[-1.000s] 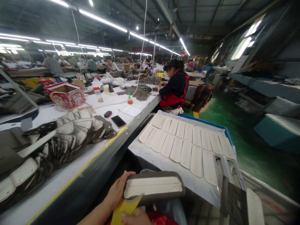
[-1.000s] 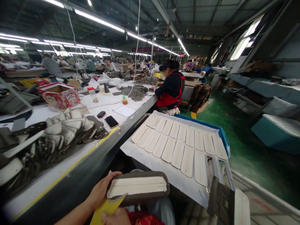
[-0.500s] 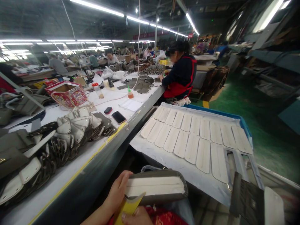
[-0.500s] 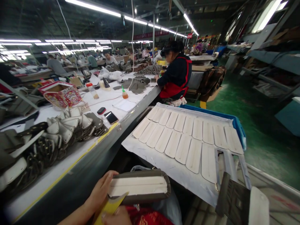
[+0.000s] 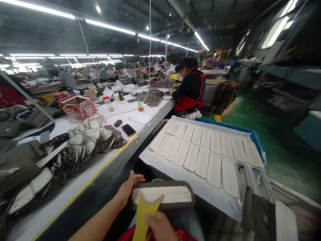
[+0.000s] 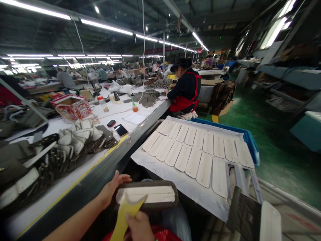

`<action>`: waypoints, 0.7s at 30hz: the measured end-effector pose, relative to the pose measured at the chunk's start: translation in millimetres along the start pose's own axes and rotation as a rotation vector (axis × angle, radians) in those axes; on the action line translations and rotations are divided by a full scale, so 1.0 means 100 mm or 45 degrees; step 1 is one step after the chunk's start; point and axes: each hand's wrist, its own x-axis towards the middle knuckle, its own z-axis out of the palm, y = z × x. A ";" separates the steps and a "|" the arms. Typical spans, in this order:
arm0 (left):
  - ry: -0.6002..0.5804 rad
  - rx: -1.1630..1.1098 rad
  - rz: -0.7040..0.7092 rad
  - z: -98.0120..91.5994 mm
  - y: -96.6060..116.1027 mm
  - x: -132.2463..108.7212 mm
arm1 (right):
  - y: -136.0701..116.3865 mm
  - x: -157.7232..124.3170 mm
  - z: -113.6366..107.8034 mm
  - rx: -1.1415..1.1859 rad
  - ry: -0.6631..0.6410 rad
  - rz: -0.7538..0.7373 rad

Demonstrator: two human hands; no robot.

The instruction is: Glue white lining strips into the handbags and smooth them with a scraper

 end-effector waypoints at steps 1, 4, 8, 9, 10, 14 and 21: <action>-0.031 -0.082 -0.024 -0.08 -0.06 -0.05 | -0.06 -0.11 -0.10 0.000 0.074 -0.021; -0.194 -0.342 -0.077 -0.26 -0.29 -0.25 | -0.20 -0.43 -0.38 0.107 0.238 -0.097; -0.416 -0.384 0.146 -0.22 -0.56 -0.43 | -0.30 -0.61 -0.46 0.349 0.061 -0.069; -0.415 -0.344 0.219 -0.18 -0.60 -0.44 | -0.32 -0.60 -0.43 0.355 0.000 -0.059; -0.392 -0.299 0.274 -0.13 -0.62 -0.44 | -0.34 -0.58 -0.40 0.327 -0.058 -0.047; -0.180 -0.066 0.321 0.01 -0.62 -0.36 | -0.38 -0.44 -0.26 -0.012 -0.221 0.008; -0.043 -0.018 0.330 0.05 -0.58 -0.32 | -0.28 -0.15 -0.05 -0.391 -0.123 0.210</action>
